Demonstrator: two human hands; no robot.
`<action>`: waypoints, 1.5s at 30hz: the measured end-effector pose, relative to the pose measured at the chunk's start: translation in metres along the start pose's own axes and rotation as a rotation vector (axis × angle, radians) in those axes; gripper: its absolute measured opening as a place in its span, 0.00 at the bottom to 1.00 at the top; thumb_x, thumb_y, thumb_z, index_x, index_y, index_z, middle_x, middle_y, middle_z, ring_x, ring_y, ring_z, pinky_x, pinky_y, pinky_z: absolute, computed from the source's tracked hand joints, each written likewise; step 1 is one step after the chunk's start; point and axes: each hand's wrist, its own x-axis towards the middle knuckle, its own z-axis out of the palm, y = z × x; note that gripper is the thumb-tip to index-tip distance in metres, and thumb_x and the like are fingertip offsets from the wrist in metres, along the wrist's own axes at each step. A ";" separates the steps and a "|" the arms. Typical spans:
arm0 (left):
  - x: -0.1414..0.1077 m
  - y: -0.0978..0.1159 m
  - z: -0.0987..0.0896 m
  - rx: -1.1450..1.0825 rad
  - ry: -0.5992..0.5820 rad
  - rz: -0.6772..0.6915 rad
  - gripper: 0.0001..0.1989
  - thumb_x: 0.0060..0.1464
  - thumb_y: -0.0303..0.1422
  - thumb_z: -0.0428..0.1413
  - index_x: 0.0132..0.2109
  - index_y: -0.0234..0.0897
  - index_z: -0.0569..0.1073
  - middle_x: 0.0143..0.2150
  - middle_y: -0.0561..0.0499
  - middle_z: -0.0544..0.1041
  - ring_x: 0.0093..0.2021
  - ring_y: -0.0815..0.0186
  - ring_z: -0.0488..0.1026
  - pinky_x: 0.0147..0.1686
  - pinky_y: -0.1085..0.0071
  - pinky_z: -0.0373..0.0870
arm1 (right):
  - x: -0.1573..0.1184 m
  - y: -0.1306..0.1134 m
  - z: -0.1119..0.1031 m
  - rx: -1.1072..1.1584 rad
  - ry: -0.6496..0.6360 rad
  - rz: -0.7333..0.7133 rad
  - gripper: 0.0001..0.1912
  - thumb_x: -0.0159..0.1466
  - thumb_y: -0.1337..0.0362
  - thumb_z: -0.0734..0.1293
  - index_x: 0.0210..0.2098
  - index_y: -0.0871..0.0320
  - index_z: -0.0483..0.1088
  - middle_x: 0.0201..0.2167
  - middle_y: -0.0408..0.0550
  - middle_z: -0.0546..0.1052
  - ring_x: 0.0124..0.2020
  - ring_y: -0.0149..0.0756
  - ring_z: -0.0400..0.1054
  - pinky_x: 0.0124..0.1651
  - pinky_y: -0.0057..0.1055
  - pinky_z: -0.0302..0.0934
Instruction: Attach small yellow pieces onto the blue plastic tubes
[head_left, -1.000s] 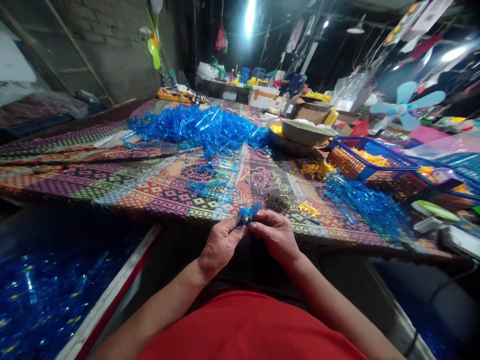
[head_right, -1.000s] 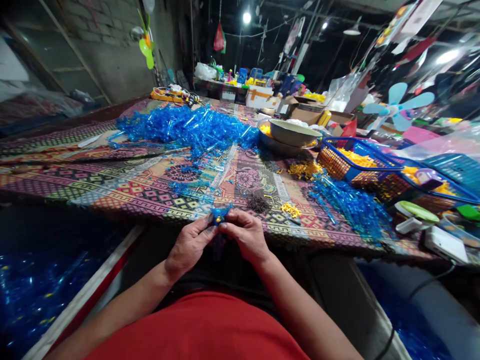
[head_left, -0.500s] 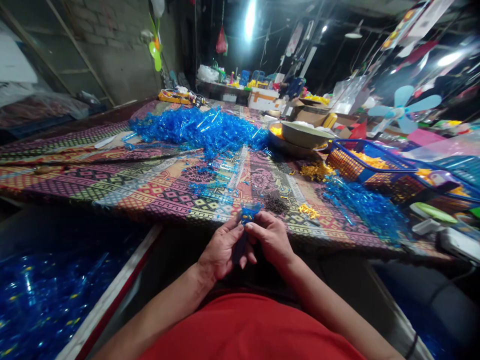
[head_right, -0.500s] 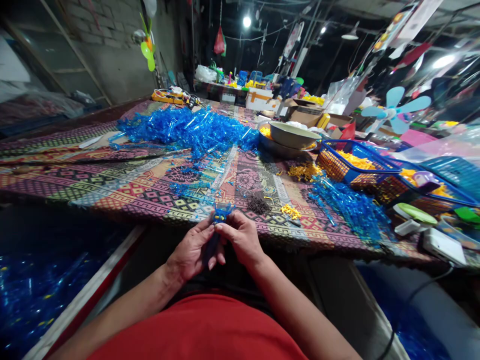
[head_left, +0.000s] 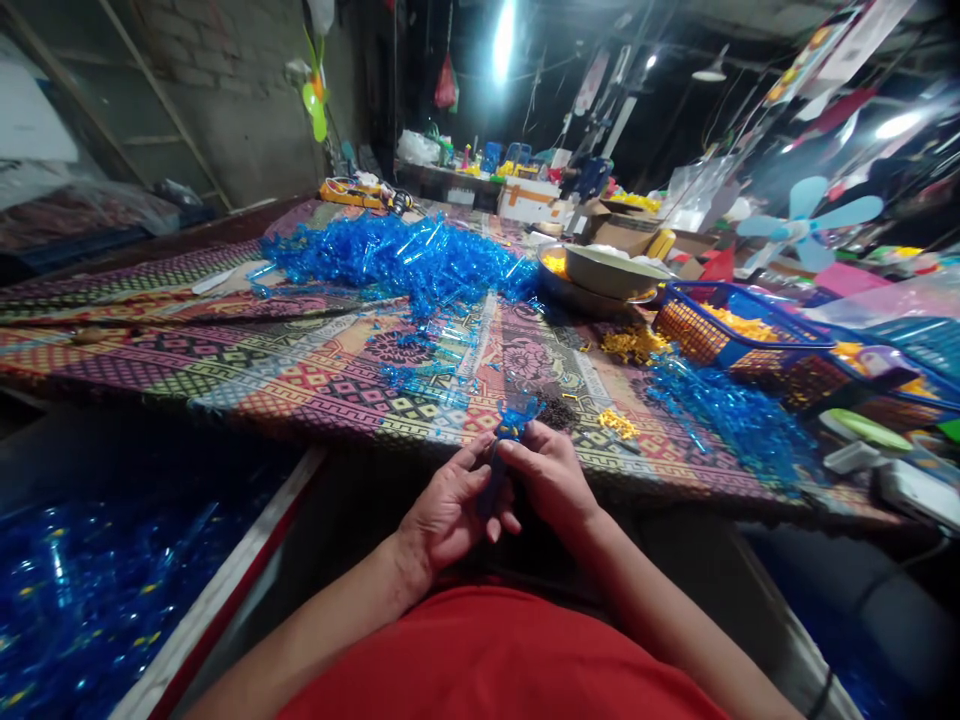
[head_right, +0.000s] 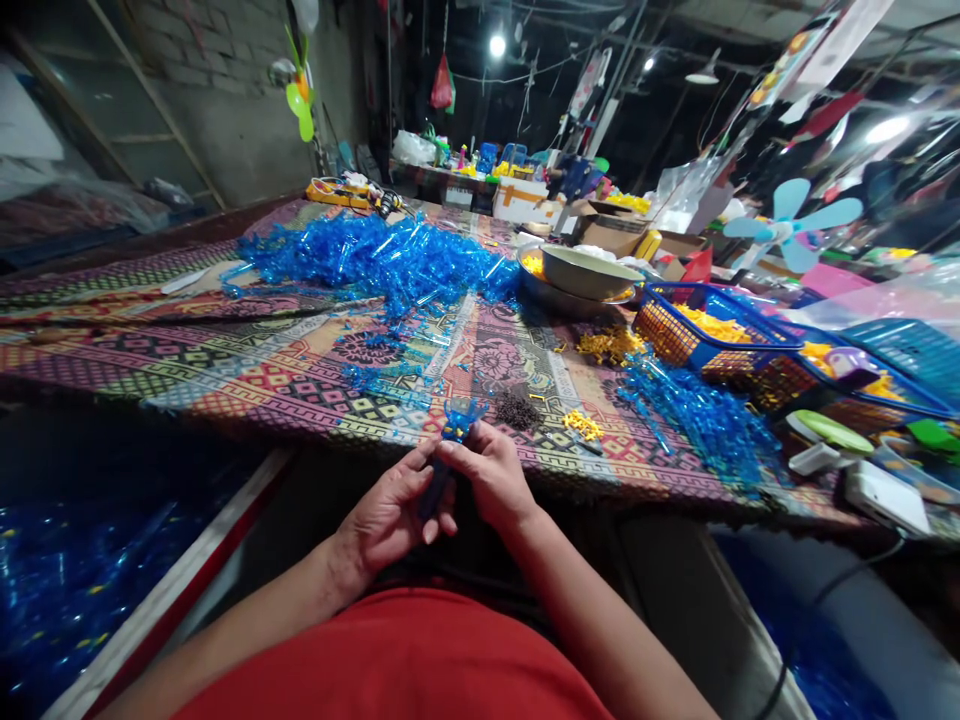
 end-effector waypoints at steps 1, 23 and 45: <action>0.000 0.001 0.000 0.004 0.024 0.011 0.26 0.53 0.32 0.55 0.58 0.39 0.57 0.29 0.50 0.74 0.22 0.65 0.75 0.14 0.80 0.64 | 0.001 0.001 0.000 -0.009 0.009 -0.008 0.13 0.53 0.59 0.71 0.31 0.60 0.66 0.16 0.39 0.70 0.12 0.26 0.62 0.14 0.22 0.58; 0.002 0.005 0.006 0.503 0.272 0.256 0.23 0.52 0.35 0.56 0.56 0.40 0.68 0.32 0.53 0.74 0.26 0.73 0.69 0.29 0.73 0.72 | 0.003 0.005 -0.004 -0.163 0.090 -0.112 0.11 0.55 0.59 0.70 0.27 0.59 0.67 0.19 0.38 0.68 0.17 0.24 0.59 0.20 0.23 0.56; 0.004 0.012 0.012 0.646 0.251 0.366 0.20 0.51 0.32 0.56 0.53 0.40 0.71 0.48 0.51 0.76 0.49 0.60 0.71 0.51 0.64 0.67 | 0.003 -0.008 -0.010 -0.475 0.058 -0.214 0.11 0.55 0.58 0.68 0.25 0.60 0.70 0.22 0.41 0.66 0.24 0.27 0.58 0.27 0.24 0.55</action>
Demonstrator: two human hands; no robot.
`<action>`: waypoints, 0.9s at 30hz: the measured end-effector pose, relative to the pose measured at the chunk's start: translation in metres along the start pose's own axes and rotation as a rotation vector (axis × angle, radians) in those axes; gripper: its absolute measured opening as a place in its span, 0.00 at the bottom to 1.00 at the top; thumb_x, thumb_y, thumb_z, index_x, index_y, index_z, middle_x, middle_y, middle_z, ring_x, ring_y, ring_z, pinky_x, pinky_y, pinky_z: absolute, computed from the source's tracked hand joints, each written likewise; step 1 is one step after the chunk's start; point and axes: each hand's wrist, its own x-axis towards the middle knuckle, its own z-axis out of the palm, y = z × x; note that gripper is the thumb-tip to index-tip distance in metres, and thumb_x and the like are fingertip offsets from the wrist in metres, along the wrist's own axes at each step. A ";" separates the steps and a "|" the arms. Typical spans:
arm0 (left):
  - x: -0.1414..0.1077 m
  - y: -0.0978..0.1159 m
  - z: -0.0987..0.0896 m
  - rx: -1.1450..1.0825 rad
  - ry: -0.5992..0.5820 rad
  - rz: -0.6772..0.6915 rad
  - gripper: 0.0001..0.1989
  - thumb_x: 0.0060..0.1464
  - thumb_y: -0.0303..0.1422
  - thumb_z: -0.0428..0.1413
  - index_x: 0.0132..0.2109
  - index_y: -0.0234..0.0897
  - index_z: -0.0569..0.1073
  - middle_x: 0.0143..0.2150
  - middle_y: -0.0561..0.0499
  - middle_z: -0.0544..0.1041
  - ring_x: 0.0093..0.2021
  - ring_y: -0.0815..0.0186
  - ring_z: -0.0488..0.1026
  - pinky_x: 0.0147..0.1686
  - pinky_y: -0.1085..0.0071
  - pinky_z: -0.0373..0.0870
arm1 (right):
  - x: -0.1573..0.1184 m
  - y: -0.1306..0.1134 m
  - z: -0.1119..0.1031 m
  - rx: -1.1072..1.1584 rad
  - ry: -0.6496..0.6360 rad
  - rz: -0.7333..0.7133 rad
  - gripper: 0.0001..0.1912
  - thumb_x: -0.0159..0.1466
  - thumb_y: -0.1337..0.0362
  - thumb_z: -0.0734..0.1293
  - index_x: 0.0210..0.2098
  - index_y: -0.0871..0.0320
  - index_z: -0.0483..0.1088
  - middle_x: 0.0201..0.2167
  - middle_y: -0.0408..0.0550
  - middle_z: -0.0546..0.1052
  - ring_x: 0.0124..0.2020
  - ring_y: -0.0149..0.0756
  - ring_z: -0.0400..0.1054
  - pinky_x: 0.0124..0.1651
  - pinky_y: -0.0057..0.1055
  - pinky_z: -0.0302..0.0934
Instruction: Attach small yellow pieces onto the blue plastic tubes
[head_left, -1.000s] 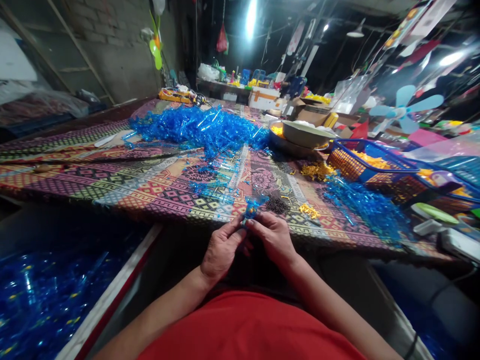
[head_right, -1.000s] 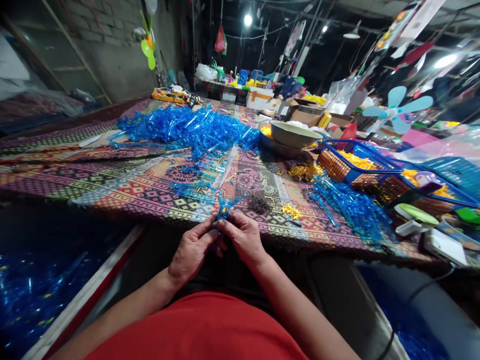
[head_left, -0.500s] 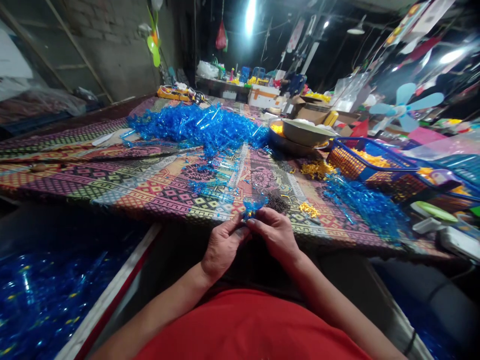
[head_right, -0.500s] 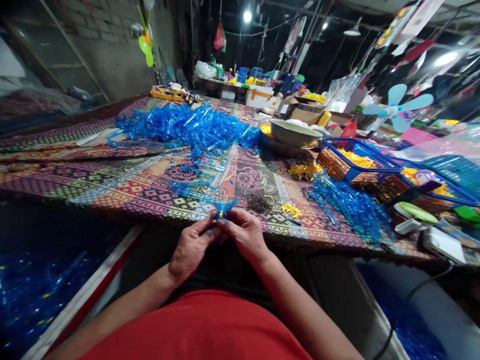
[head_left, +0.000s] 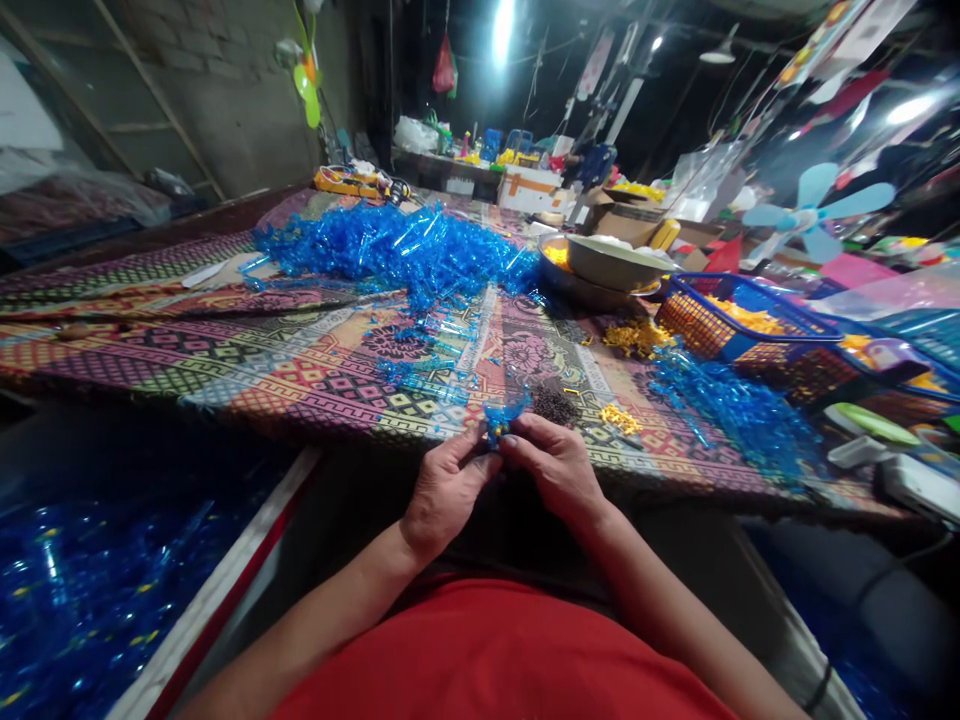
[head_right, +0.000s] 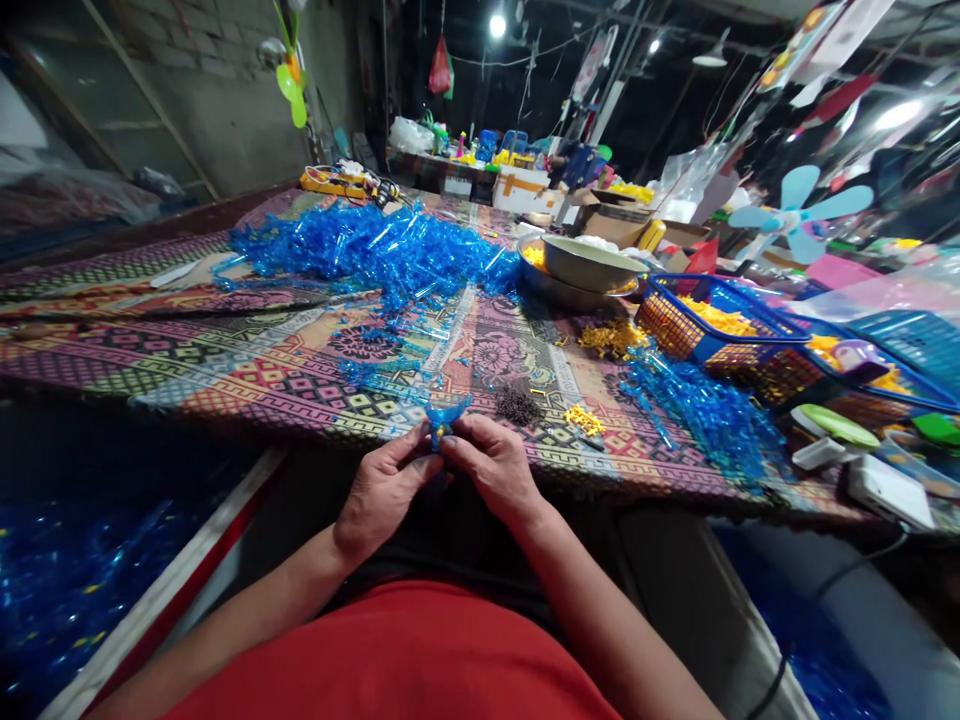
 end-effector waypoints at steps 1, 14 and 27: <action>0.000 0.000 0.000 -0.037 -0.005 -0.020 0.21 0.51 0.33 0.56 0.53 0.40 0.71 0.47 0.51 0.76 0.48 0.60 0.71 0.49 0.64 0.69 | 0.000 0.000 -0.001 -0.005 -0.002 0.004 0.10 0.56 0.58 0.68 0.26 0.60 0.70 0.22 0.40 0.66 0.23 0.26 0.58 0.26 0.24 0.55; 0.003 -0.001 0.001 -0.035 -0.004 -0.010 0.21 0.50 0.33 0.58 0.53 0.40 0.71 0.45 0.50 0.77 0.48 0.62 0.71 0.51 0.66 0.66 | -0.001 -0.001 -0.005 -0.152 -0.039 -0.061 0.11 0.60 0.58 0.63 0.27 0.60 0.67 0.22 0.42 0.65 0.23 0.28 0.58 0.26 0.25 0.54; 0.006 0.002 0.003 -0.299 -0.047 -0.148 0.19 0.48 0.31 0.59 0.49 0.38 0.73 0.42 0.50 0.77 0.39 0.64 0.74 0.41 0.67 0.73 | -0.005 -0.006 -0.007 -0.123 -0.019 -0.008 0.13 0.60 0.55 0.64 0.27 0.59 0.69 0.19 0.41 0.66 0.21 0.28 0.58 0.24 0.26 0.53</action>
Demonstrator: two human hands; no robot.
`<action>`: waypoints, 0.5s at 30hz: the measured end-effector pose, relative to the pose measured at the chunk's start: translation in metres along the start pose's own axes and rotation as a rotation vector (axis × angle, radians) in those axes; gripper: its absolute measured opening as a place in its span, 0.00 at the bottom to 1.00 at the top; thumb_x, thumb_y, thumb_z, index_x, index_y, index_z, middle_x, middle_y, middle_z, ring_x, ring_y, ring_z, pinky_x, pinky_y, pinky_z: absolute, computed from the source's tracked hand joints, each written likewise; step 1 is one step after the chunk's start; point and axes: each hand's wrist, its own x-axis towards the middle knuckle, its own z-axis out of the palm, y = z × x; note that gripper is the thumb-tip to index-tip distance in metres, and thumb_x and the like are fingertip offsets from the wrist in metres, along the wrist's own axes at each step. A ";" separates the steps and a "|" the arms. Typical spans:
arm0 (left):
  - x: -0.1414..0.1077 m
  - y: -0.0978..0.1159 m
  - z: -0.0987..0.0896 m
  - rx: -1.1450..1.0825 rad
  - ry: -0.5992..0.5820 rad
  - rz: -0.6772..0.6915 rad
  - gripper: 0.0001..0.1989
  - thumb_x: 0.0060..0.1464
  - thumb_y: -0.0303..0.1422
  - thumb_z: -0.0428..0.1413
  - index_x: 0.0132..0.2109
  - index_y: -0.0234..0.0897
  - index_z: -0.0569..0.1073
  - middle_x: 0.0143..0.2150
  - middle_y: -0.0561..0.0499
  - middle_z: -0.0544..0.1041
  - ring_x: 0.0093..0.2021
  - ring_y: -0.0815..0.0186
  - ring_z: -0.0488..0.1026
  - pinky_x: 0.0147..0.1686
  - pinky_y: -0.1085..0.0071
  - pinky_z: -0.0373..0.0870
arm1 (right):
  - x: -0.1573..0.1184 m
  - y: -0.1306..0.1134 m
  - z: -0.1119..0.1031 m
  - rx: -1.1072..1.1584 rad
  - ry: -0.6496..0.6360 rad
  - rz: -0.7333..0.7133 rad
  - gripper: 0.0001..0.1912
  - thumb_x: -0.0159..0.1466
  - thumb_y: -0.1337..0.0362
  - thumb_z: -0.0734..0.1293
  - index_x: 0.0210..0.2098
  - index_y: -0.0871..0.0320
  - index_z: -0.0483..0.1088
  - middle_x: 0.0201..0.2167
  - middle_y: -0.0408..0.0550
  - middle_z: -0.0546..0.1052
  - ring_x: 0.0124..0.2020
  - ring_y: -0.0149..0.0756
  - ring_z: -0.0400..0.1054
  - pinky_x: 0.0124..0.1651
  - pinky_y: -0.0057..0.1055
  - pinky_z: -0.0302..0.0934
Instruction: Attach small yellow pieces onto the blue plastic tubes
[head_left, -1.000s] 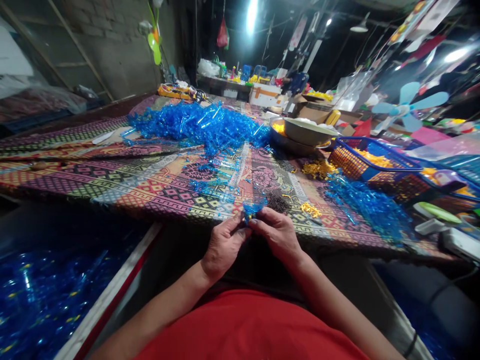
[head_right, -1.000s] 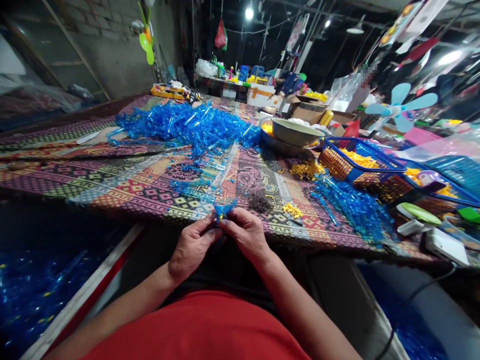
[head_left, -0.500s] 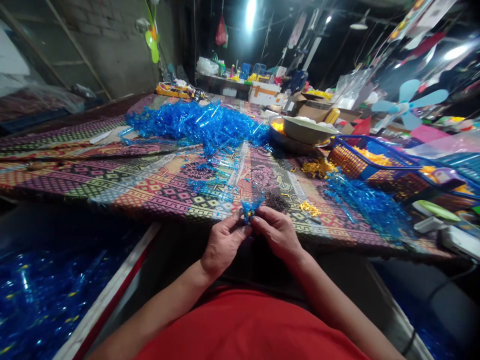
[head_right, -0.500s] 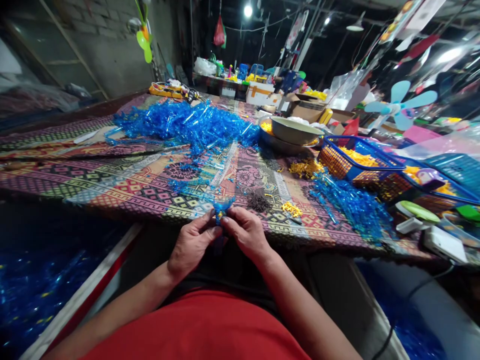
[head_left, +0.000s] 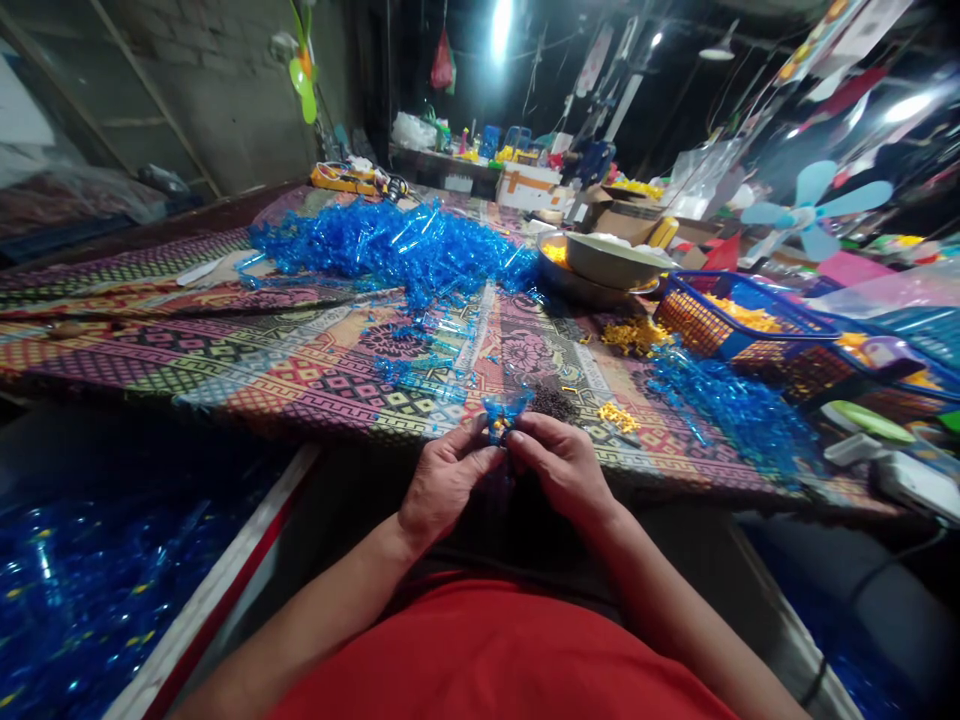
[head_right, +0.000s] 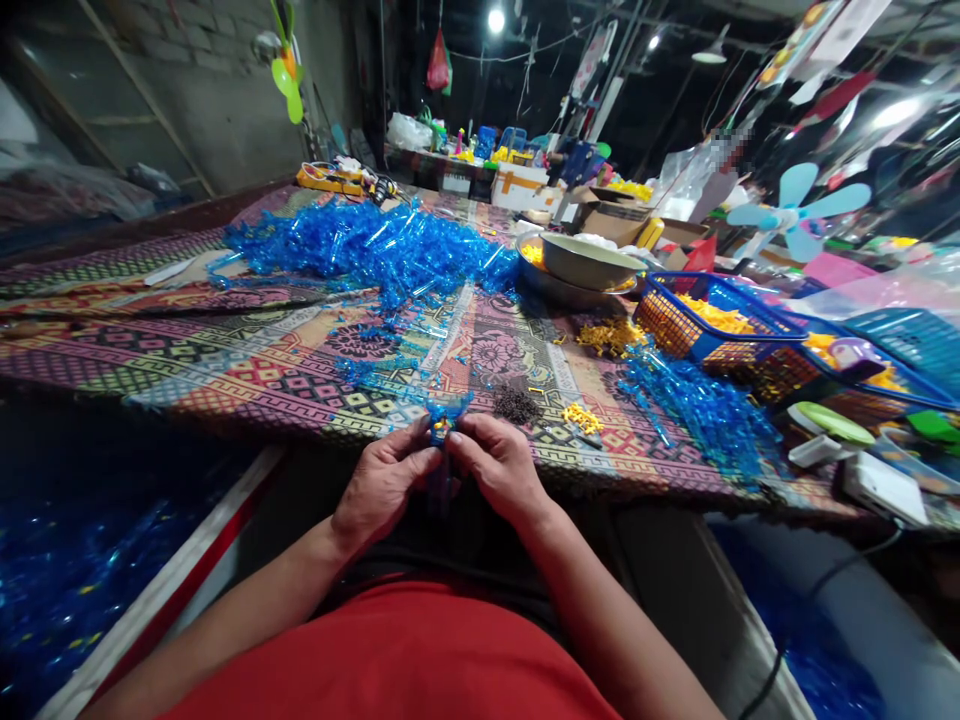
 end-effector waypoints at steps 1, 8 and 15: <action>0.000 -0.001 -0.001 -0.050 -0.006 -0.025 0.19 0.48 0.31 0.59 0.49 0.37 0.72 0.41 0.49 0.77 0.37 0.65 0.75 0.37 0.68 0.74 | 0.000 0.000 0.000 0.040 0.006 0.022 0.13 0.59 0.55 0.65 0.27 0.60 0.70 0.19 0.41 0.66 0.21 0.27 0.58 0.24 0.25 0.53; 0.002 -0.002 -0.013 -0.220 -0.054 -0.108 0.09 0.51 0.33 0.56 0.40 0.33 0.69 0.30 0.52 0.73 0.26 0.63 0.76 0.25 0.64 0.75 | 0.015 0.006 -0.029 -0.212 0.010 0.001 0.15 0.59 0.54 0.65 0.31 0.61 0.70 0.21 0.42 0.68 0.21 0.28 0.58 0.24 0.26 0.52; 0.009 0.002 -0.011 -0.097 -0.040 -0.124 0.08 0.52 0.34 0.53 0.36 0.32 0.66 0.30 0.52 0.71 0.23 0.64 0.75 0.18 0.71 0.72 | 0.029 0.015 -0.025 -1.195 -0.264 -0.187 0.11 0.63 0.63 0.59 0.32 0.60 0.71 0.29 0.52 0.72 0.29 0.35 0.65 0.29 0.28 0.54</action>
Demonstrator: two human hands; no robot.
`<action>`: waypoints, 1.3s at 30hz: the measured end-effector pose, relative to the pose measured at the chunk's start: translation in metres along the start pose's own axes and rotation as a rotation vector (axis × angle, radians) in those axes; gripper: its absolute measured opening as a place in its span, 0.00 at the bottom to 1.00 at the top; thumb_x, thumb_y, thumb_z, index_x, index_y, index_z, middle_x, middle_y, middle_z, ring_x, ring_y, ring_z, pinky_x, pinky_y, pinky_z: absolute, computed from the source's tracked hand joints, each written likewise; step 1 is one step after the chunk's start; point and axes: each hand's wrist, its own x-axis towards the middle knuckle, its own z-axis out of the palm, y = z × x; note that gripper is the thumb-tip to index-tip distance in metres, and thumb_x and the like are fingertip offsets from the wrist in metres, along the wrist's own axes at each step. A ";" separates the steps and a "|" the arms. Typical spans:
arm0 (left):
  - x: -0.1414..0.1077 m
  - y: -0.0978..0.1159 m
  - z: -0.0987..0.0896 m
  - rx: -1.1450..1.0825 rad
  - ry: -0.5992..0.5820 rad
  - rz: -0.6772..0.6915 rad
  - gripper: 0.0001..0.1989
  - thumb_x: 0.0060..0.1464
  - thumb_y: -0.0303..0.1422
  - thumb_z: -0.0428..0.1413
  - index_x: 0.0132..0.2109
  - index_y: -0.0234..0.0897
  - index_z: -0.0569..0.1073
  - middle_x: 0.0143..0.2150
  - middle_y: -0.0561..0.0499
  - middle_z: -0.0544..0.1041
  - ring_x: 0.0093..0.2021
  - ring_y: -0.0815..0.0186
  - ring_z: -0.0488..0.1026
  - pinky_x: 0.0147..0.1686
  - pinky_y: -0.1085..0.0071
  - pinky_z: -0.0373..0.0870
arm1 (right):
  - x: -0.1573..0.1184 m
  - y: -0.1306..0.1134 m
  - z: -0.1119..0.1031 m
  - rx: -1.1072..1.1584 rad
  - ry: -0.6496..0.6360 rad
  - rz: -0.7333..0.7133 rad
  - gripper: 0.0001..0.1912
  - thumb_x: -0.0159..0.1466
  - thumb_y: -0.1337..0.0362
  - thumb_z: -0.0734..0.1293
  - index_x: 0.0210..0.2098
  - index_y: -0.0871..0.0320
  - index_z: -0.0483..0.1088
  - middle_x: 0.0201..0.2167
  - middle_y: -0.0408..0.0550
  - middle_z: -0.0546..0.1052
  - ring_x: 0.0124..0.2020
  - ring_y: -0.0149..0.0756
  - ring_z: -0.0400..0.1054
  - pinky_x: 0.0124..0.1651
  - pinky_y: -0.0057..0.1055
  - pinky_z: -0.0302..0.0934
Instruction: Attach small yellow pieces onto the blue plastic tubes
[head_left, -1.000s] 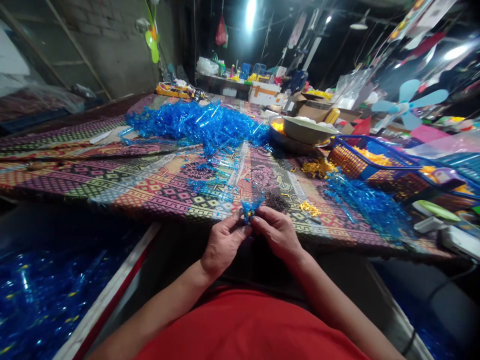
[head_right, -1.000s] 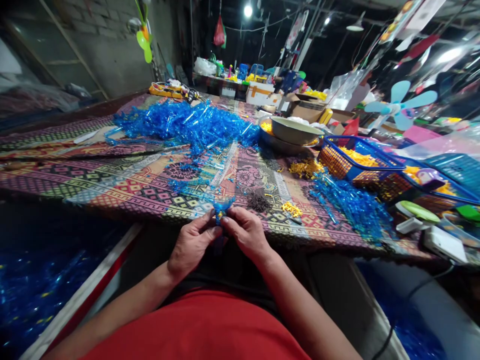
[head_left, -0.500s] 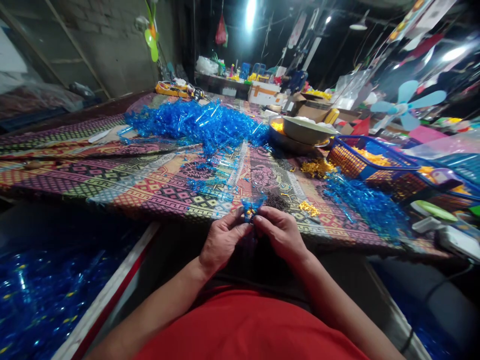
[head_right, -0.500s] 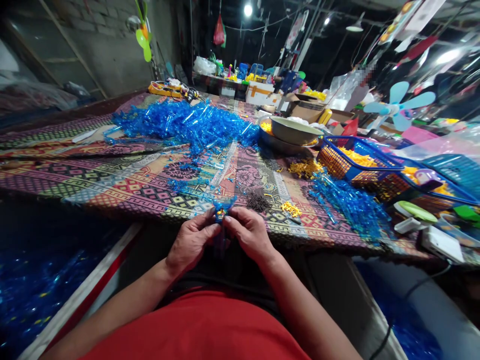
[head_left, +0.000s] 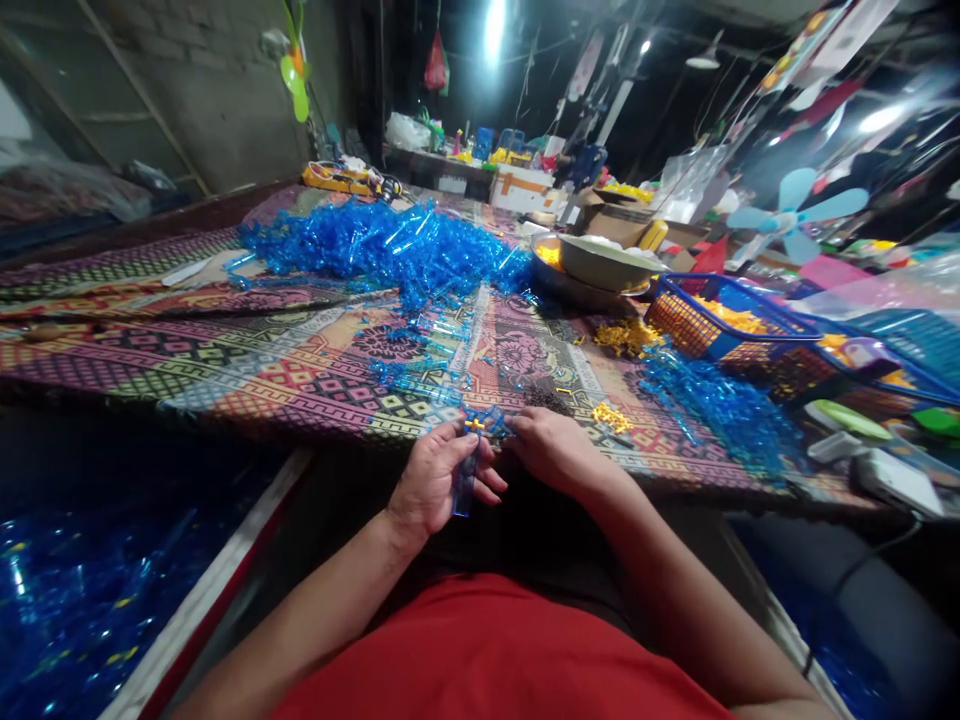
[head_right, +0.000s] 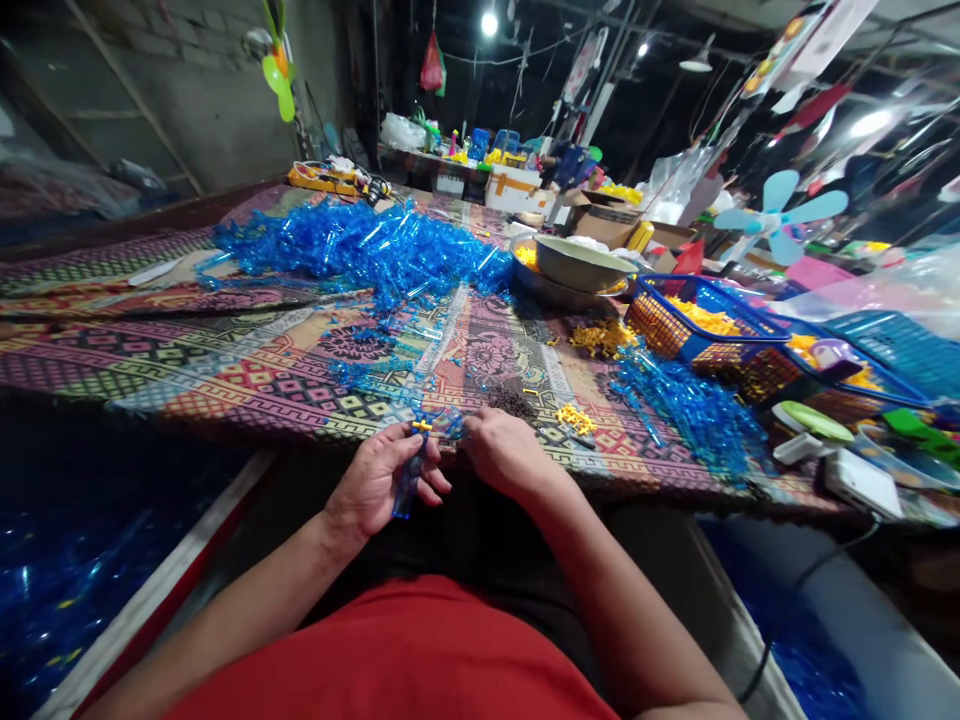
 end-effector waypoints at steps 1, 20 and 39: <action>0.001 0.001 0.001 0.014 0.003 0.002 0.08 0.52 0.34 0.53 0.36 0.32 0.66 0.30 0.52 0.71 0.23 0.65 0.75 0.18 0.71 0.72 | 0.001 -0.002 0.003 -0.033 -0.013 -0.012 0.11 0.63 0.62 0.59 0.34 0.60 0.71 0.30 0.53 0.73 0.30 0.36 0.66 0.30 0.28 0.54; -0.001 -0.015 0.031 0.406 0.018 0.110 0.11 0.55 0.39 0.49 0.32 0.35 0.64 0.25 0.56 0.69 0.15 0.75 0.66 0.09 0.81 0.54 | -0.090 0.125 0.031 -0.073 0.232 0.466 0.11 0.61 0.60 0.60 0.33 0.55 0.73 0.34 0.49 0.73 0.35 0.36 0.66 0.31 0.28 0.54; -0.017 -0.010 0.038 0.804 0.095 0.197 0.11 0.58 0.39 0.47 0.34 0.37 0.67 0.18 0.57 0.67 0.16 0.74 0.62 0.18 0.78 0.57 | -0.051 -0.005 -0.012 0.474 0.545 -0.245 0.04 0.64 0.67 0.59 0.34 0.56 0.65 0.28 0.45 0.71 0.31 0.32 0.65 0.36 0.30 0.61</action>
